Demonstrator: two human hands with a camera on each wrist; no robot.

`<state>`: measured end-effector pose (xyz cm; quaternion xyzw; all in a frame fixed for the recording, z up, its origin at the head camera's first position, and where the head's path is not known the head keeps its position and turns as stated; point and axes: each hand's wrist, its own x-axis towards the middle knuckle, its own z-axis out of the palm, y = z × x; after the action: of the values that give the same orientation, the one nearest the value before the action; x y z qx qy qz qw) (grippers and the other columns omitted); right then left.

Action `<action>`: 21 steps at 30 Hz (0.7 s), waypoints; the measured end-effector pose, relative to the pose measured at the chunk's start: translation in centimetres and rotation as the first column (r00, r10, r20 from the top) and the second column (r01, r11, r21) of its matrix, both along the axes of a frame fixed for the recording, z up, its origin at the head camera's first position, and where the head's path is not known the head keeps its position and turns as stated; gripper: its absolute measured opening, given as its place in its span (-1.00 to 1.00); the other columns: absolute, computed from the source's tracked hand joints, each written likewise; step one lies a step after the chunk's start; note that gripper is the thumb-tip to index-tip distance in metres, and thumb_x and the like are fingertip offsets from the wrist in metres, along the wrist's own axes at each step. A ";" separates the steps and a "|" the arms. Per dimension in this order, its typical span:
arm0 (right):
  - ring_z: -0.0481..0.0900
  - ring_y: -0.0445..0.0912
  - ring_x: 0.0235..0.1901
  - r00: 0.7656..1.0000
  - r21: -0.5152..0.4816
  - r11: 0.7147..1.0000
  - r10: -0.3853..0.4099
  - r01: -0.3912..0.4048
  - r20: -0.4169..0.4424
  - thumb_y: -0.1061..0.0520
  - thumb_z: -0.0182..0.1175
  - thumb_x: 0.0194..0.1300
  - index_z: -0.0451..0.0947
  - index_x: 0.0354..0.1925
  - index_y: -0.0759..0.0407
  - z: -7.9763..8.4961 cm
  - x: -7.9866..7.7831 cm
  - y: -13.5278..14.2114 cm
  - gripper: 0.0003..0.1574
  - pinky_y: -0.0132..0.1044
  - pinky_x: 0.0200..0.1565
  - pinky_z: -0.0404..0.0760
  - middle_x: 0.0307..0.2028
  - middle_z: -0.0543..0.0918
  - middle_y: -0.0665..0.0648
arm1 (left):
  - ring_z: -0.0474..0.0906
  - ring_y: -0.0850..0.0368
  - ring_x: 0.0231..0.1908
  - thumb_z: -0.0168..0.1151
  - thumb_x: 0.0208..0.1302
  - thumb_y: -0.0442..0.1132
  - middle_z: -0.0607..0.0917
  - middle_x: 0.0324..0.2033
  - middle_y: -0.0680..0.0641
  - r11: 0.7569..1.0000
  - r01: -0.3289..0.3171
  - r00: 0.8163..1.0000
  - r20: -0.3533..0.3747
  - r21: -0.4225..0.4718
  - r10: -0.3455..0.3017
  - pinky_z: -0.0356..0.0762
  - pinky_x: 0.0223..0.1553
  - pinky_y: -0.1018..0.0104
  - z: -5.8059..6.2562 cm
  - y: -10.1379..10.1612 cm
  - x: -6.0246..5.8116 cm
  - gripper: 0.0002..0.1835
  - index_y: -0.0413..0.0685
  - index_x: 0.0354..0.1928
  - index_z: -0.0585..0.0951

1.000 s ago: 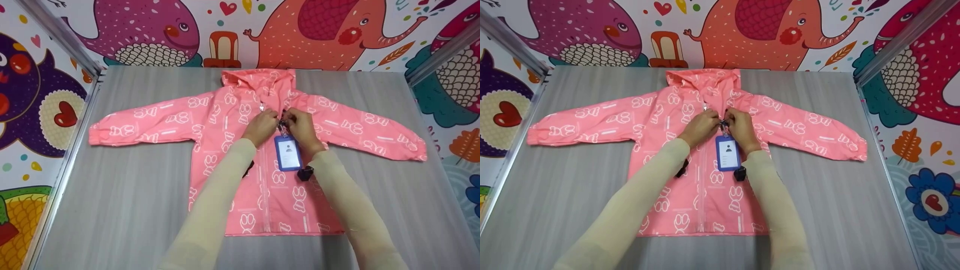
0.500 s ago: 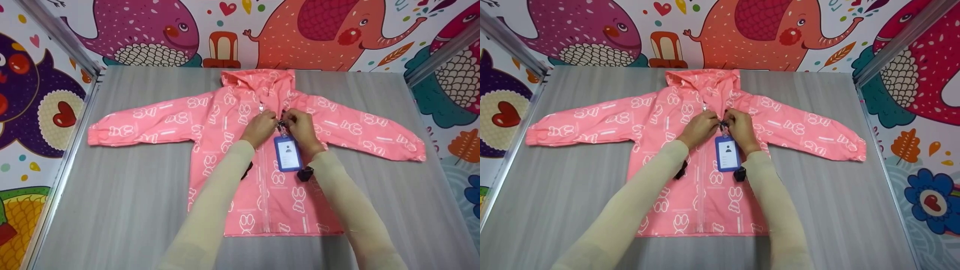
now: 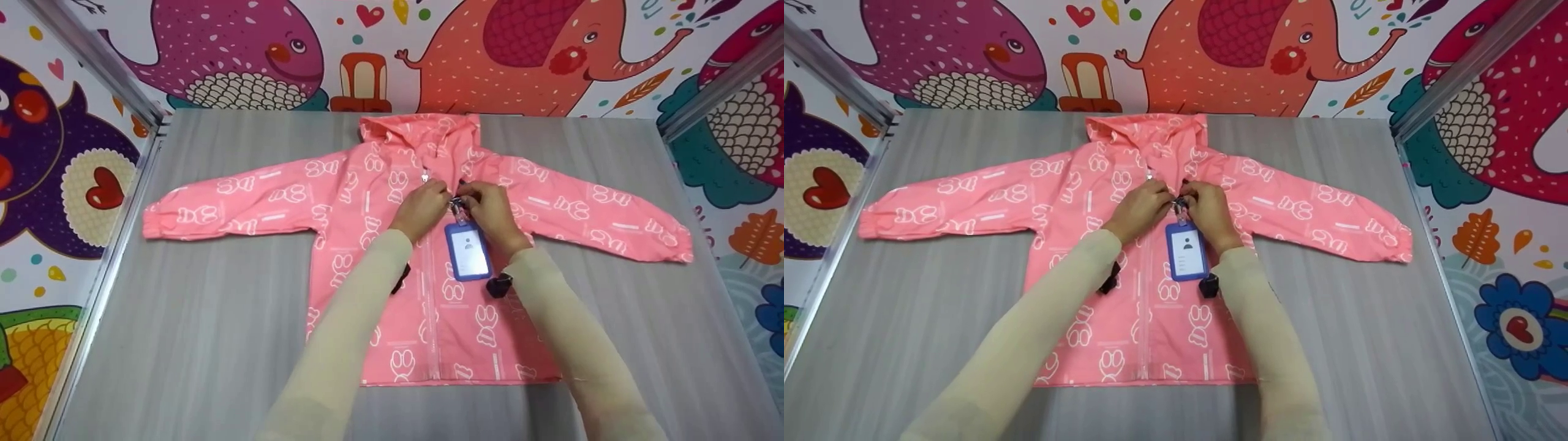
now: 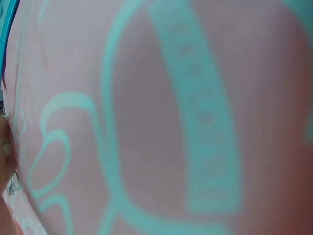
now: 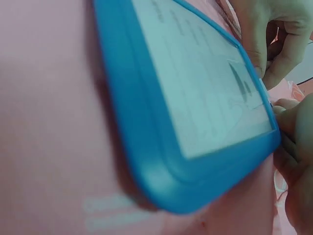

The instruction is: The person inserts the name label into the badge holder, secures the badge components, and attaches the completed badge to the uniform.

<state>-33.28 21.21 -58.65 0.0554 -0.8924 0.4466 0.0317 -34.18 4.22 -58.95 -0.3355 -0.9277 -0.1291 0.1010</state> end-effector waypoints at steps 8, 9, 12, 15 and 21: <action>0.67 0.08 -0.28 1.000 0.080 0.997 -0.013 0.012 0.009 0.42 0.13 0.25 0.71 -0.27 0.38 1.0 0.5 -0.6 -0.79 -0.18 -0.21 0.61 -0.27 0.76 0.34 | 0.63 0.06 -0.05 0.13 0.39 -0.27 0.72 -0.15 -0.05 0.995 -0.055 0.996 0.068 0.088 0.049 0.61 0.07 0.31 0.2 -0.3 0.3 -0.80 -0.08 -0.13 0.73; 0.67 0.08 -0.29 1.000 0.084 0.996 -0.017 0.016 0.011 0.42 0.13 0.25 0.72 -0.28 0.38 1.1 0.5 -0.7 -0.79 -0.20 -0.22 0.60 -0.27 0.76 0.34 | 0.64 0.06 -0.06 0.13 0.39 -0.27 0.73 -0.16 -0.05 0.993 -0.058 0.996 0.070 0.098 0.051 0.61 0.07 0.31 0.2 -0.3 0.3 -0.80 -0.08 -0.14 0.73; 0.68 0.07 -0.30 0.999 0.094 0.995 -0.036 0.034 0.015 0.42 0.14 0.23 0.73 -0.29 0.37 1.1 0.6 -0.9 -0.79 -0.25 -0.25 0.58 -0.29 0.77 0.33 | 0.66 0.06 -0.10 0.13 0.39 -0.27 0.75 -0.19 -0.04 0.992 -0.063 0.996 0.066 0.110 0.056 0.62 0.04 0.29 0.2 -0.4 0.4 -0.81 -0.07 -0.16 0.73; 0.67 0.04 -0.32 0.998 0.085 0.995 -0.054 0.051 0.028 0.42 0.15 0.24 0.73 -0.28 0.36 1.1 0.6 -1.0 -0.79 -0.33 -0.31 0.54 -0.29 0.77 0.32 | 0.67 0.04 -0.14 0.14 0.37 -0.27 0.77 -0.23 -0.03 0.991 -0.066 0.996 0.071 0.115 0.059 0.64 -0.01 0.26 0.3 -0.5 0.5 -0.83 -0.07 -0.20 0.73; 0.69 0.07 -0.26 0.996 0.056 0.996 -0.076 0.073 0.042 0.42 0.15 0.24 0.69 -0.16 0.37 1.0 1.0 -1.1 -0.76 -0.31 -0.28 0.56 -0.24 0.76 0.34 | 0.68 0.00 -0.23 0.18 0.31 -0.29 0.77 -0.34 -0.04 0.987 -0.065 0.994 0.098 0.149 0.051 0.64 -0.12 0.17 0.3 -0.7 1.0 -0.86 -0.07 -0.32 0.71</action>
<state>-32.29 20.15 -57.70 0.0129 -0.9063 0.4216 0.0272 -33.13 3.51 -58.68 -0.2932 -0.9283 -0.2118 0.0861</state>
